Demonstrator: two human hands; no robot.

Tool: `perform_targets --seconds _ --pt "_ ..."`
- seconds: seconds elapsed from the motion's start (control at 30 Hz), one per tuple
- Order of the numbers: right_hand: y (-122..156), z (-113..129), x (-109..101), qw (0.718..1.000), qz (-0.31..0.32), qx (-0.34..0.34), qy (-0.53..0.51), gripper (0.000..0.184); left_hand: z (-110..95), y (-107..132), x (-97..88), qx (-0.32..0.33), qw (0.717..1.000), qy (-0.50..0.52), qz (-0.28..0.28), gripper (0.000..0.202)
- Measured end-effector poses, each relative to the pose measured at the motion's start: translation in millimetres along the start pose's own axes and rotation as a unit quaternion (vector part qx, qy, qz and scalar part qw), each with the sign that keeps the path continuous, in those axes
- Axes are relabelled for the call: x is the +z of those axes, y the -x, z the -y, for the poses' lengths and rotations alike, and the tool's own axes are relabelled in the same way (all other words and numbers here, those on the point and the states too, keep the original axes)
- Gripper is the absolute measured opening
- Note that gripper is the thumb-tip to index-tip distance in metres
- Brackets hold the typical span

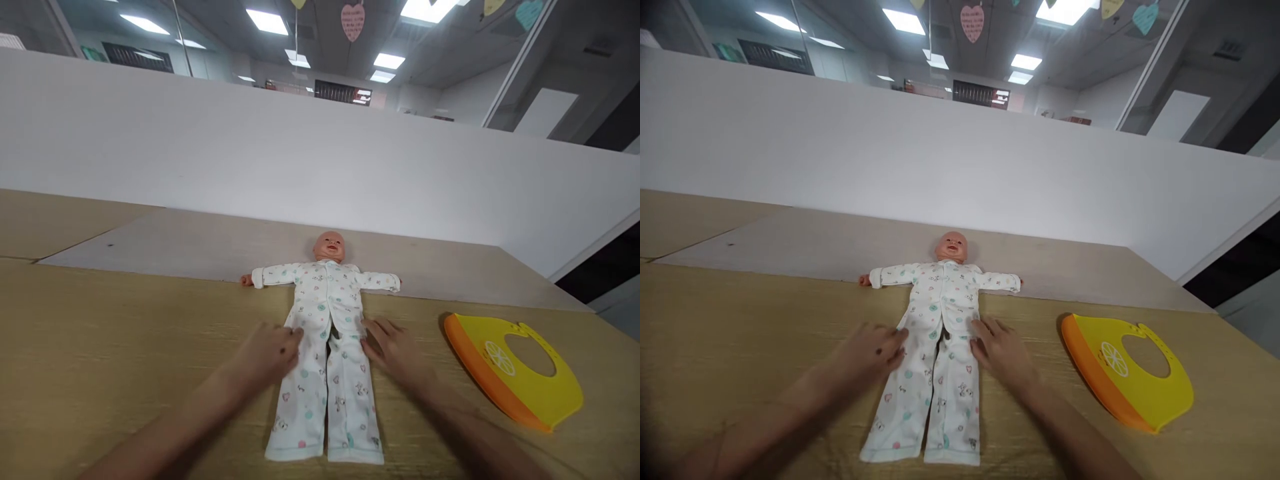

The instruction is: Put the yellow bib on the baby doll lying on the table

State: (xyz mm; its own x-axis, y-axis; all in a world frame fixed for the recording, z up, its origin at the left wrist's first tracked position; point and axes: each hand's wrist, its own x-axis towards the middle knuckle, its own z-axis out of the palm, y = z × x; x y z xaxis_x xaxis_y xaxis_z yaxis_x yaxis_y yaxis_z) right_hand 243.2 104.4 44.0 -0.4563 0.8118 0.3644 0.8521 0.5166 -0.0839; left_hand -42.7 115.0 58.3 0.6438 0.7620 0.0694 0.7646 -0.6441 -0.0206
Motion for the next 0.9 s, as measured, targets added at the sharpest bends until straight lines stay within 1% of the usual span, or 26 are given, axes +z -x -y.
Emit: perform_targets --seconds 0.07,0.1,0.2,0.27,0.33,0.43,0.5,0.57,0.63,0.67,0.7,0.73,0.77,0.8,0.83,0.87,0.9 --pt "-5.4 -7.5 10.2 0.999 -0.005 -0.017 0.044 0.032 14.5 -12.6 8.1 -0.029 0.999 -0.027 -0.009 0.036" --pt "-7.2 -9.1 14.1 0.998 -0.005 -0.028 0.056 0.032 17.5 -16.5 12.1 -0.024 0.999 -0.030 -0.002 0.041" --pt "-10.3 -9.6 23.2 0.995 -0.019 -0.046 0.089 0.028 14.9 -22.3 19.0 -0.006 0.999 -0.046 0.000 0.053" --pt "-11.8 -9.4 27.3 0.993 -0.047 -0.059 0.091 0.026 10.3 -24.0 17.6 0.000 0.999 -0.051 -0.006 0.056" --pt "-13.5 -9.3 28.8 0.992 -0.083 -0.066 0.071 0.024 8.4 -24.8 13.7 -0.001 0.999 -0.036 -0.012 0.054" --pt "-14.4 -7.4 25.9 0.991 -0.115 -0.052 0.046 0.024 9.4 -24.2 10.8 -0.010 0.999 -0.011 -0.029 0.050" --pt "-12.4 -5.0 22.9 0.992 -0.096 -0.057 0.057 0.024 9.1 -21.7 13.6 -0.001 0.999 -0.014 -0.029 0.050" --pt "-8.1 -3.3 20.3 0.992 -0.055 -0.094 0.066 0.024 6.7 -17.1 18.5 0.028 0.999 -0.023 -0.015 0.051" --pt "-3.8 -4.9 17.6 0.990 -0.023 -0.132 0.040 0.026 3.8 -11.5 21.6 0.076 0.997 -0.025 -0.015 0.051" --pt "-3.0 -8.0 15.8 0.990 -0.013 -0.141 0.008 0.026 3.2 -9.3 21.4 0.098 0.995 -0.021 -0.027 0.049" --pt "-3.9 -13.0 13.7 0.990 -0.005 -0.137 -0.032 0.026 3.9 -8.3 19.9 0.114 0.992 -0.010 -0.046 0.048" --pt "-7.0 -20.4 11.5 0.991 -0.001 -0.116 -0.070 0.025 6.4 -9.0 17.3 0.117 0.991 0.006 -0.071 0.046" --pt "-12.7 -30.1 9.5 0.991 0.002 -0.086 -0.099 0.026 10.9 -11.9 14.1 0.108 0.989 0.025 -0.095 0.043" --pt "-20.9 -41.9 8.1 0.992 0.005 -0.049 -0.113 0.026 17.7 -17.2 10.7 0.085 0.989 0.047 -0.115 0.040" --pt "-31.4 -55.6 7.7 0.995 -0.004 -0.001 -0.103 0.027 26.6 -24.9 7.9 0.046 0.989 0.057 -0.131 0.037" --pt "-43.8 -70.3 8.5 0.997 0.003 0.019 -0.072 0.027 37.3 -34.5 6.1 0.021 0.988 0.053 -0.140 0.034" --pt "-57.2 -85.3 10.5 0.999 0.013 0.042 -0.032 0.034 49.4 -45.6 5.9 -0.006 0.987 0.037 -0.156 0.033"
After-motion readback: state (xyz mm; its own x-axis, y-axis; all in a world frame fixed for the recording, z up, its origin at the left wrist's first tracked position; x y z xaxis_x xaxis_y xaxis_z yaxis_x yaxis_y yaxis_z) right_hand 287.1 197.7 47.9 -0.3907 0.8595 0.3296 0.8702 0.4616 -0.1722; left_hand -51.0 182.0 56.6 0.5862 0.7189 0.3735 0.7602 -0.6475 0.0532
